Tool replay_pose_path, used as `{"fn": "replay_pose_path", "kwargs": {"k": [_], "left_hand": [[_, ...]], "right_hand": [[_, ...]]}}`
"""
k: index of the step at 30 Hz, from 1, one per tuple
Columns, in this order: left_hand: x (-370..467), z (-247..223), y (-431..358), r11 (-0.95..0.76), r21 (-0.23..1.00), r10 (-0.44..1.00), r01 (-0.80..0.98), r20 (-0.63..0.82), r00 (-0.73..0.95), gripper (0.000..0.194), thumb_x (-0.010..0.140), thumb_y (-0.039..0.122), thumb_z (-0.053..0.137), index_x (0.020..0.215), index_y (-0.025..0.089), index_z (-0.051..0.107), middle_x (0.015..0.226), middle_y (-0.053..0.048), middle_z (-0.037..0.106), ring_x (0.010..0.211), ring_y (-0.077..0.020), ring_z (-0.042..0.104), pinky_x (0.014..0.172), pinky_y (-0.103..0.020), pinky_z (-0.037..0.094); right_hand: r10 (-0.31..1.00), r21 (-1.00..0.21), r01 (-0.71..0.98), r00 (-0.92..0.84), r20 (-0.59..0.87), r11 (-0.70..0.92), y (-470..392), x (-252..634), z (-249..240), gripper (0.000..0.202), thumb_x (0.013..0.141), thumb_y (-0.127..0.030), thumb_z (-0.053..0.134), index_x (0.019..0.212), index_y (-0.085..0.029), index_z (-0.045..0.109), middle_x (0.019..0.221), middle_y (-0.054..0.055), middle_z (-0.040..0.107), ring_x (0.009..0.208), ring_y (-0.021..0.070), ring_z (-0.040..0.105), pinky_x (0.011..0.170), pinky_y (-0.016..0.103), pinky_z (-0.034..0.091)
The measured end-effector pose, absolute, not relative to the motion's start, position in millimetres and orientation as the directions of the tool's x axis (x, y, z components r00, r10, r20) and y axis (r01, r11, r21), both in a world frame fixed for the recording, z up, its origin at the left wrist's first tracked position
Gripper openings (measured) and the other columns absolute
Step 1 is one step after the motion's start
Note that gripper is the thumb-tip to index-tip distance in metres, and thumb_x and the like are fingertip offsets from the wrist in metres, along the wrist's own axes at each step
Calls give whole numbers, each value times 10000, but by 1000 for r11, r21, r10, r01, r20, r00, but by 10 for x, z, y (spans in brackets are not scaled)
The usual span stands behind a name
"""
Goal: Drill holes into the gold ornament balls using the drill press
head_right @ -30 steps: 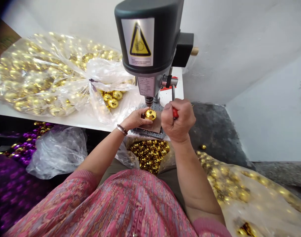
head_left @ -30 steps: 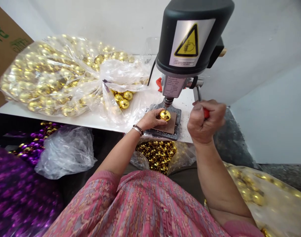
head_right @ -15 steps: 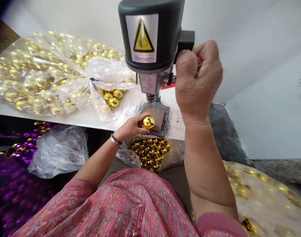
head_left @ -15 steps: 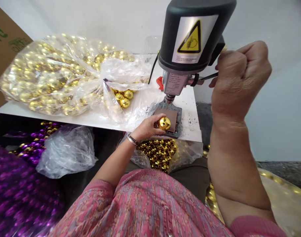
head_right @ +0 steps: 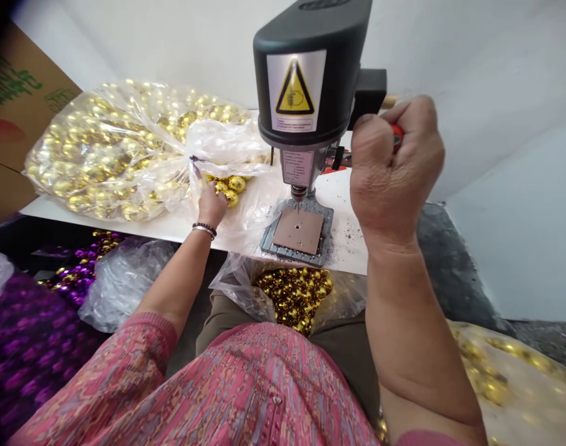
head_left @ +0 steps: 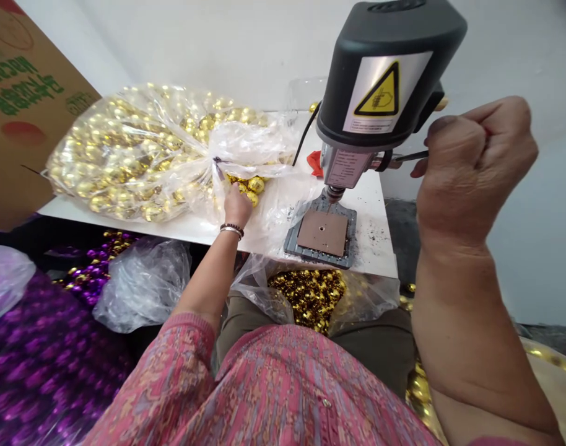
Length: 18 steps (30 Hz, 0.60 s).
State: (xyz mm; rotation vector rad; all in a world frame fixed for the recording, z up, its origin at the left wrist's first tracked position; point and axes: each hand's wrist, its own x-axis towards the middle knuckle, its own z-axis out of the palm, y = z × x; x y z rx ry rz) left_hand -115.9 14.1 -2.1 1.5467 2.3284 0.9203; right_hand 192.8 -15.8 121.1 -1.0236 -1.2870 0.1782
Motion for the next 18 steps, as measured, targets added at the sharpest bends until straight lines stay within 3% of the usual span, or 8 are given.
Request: {"fn": "replay_pose_path", "kwargs": {"k": [5, 9, 12, 15, 18], "left_hand": [[-1129, 13, 157, 357, 383, 917, 852, 31, -398, 501, 962, 283, 629, 1440, 134, 658, 1476, -233, 633, 1349, -400, 623, 1122, -511, 502], [-1000, -34, 160, 323, 218, 945, 921, -14, -328, 619, 941, 254, 601, 1558, 217, 577, 1553, -199, 580, 1353, -418, 613, 1094, -552, 499], [-1009, -69, 196, 332, 178, 942, 926, -10, -336, 643, 922, 242, 613, 1562, 209, 560, 1495, -239, 605, 1364, -454, 600, 1100, -593, 473], [-1009, -75, 165, 296, 309, 950, 904, 6, -313, 671, 876, 194, 652, 1536, 171, 532, 1470, -249, 599, 1318, -410, 638, 1092, -539, 495], [-900, -71, 16, 142, 661, 977, 737, 28, -213, 697, 830, 218, 717, 1480, 154, 475, 1293, -179, 683, 1142, -302, 702, 991, -432, 551]], "right_hand": [[627, -702, 424, 326, 707, 572, -196, 1915, 1204, 208, 934, -252, 503, 771, -165, 409, 728, -70, 423, 669, -5, 417, 739, 265, 302], [627, -688, 429, 299, 719, 585, -200, 1919, 1211, 223, 928, -265, 507, 770, -171, 380, 739, -66, 437, 649, -6, 401, 734, 253, 335], [630, -682, 455, 289, 721, 572, -207, 1928, 1210, 242, 934, -277, 520, 766, -173, 380, 676, -70, 376, 616, 1, 388, 713, 241, 347], [641, -689, 457, 285, 712, 562, -222, 1928, 1208, 250, 948, -269, 529, 765, -175, 386, 627, -76, 339, 601, 3, 385, 707, 229, 350], [657, -701, 448, 281, 700, 555, -236, 1922, 1209, 264, 980, -268, 517, 777, -174, 376, 647, -81, 362, 617, -9, 378, 735, 215, 343]]}}
